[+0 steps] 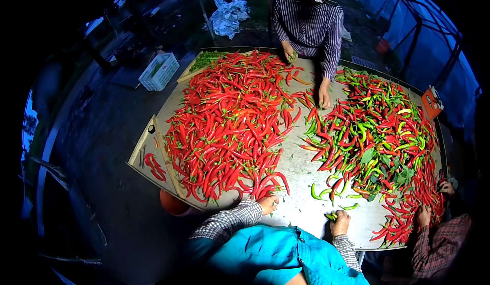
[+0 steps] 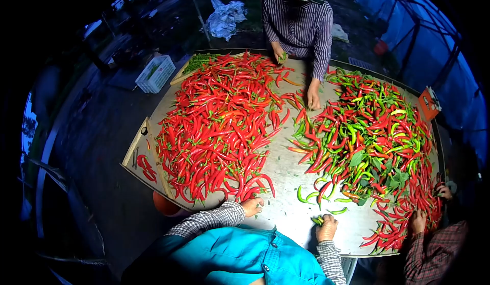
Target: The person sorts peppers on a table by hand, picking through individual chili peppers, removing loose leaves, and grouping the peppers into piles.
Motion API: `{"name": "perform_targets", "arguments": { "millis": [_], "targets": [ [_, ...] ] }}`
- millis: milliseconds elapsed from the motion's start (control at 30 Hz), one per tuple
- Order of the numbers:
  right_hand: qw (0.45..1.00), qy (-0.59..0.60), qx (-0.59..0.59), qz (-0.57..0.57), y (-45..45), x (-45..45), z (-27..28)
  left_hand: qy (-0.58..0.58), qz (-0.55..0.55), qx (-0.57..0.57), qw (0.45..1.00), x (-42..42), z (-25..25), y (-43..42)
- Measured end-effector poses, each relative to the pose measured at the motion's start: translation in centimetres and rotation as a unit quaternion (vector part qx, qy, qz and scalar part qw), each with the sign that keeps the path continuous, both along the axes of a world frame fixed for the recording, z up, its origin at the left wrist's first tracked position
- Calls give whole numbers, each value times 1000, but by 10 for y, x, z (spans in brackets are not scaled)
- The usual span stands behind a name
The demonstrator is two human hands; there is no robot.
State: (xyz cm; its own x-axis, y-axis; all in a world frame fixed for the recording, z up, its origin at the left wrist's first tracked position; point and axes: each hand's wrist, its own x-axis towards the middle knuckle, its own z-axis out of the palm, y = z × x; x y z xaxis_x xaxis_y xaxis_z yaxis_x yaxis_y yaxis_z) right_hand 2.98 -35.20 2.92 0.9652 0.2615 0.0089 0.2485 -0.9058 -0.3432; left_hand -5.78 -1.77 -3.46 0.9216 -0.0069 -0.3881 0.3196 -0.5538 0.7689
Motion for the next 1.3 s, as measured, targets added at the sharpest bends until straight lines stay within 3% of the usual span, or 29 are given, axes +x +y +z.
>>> {"name": "perform_targets", "arguments": {
  "millis": [67,133,333,533,833,1067,1300],
  "targets": [
    [1000,-16,6,-15,-1,-4,5,-19,-2,-10,1000,-1,-10,1],
    [996,62,-13,-56,-7,-6,1,-10,-3,-9,1000,0,-12,1],
    [995,71,-34,-53,-8,-10,-5,40,-9,9,999,3,11,-2],
    [996,72,6,-50,-12,-3,-7,1,-4,0,1000,1,9,-2],
    [967,247,10,-61,-21,29,-3,-7,4,-6,1000,1,0,-2],
    [972,217,57,-68,-29,29,-27,-1,3,-5,1000,1,-7,-1],
    [976,207,32,-54,-22,26,-11,7,8,3,1000,1,0,-2]
  ]
}}
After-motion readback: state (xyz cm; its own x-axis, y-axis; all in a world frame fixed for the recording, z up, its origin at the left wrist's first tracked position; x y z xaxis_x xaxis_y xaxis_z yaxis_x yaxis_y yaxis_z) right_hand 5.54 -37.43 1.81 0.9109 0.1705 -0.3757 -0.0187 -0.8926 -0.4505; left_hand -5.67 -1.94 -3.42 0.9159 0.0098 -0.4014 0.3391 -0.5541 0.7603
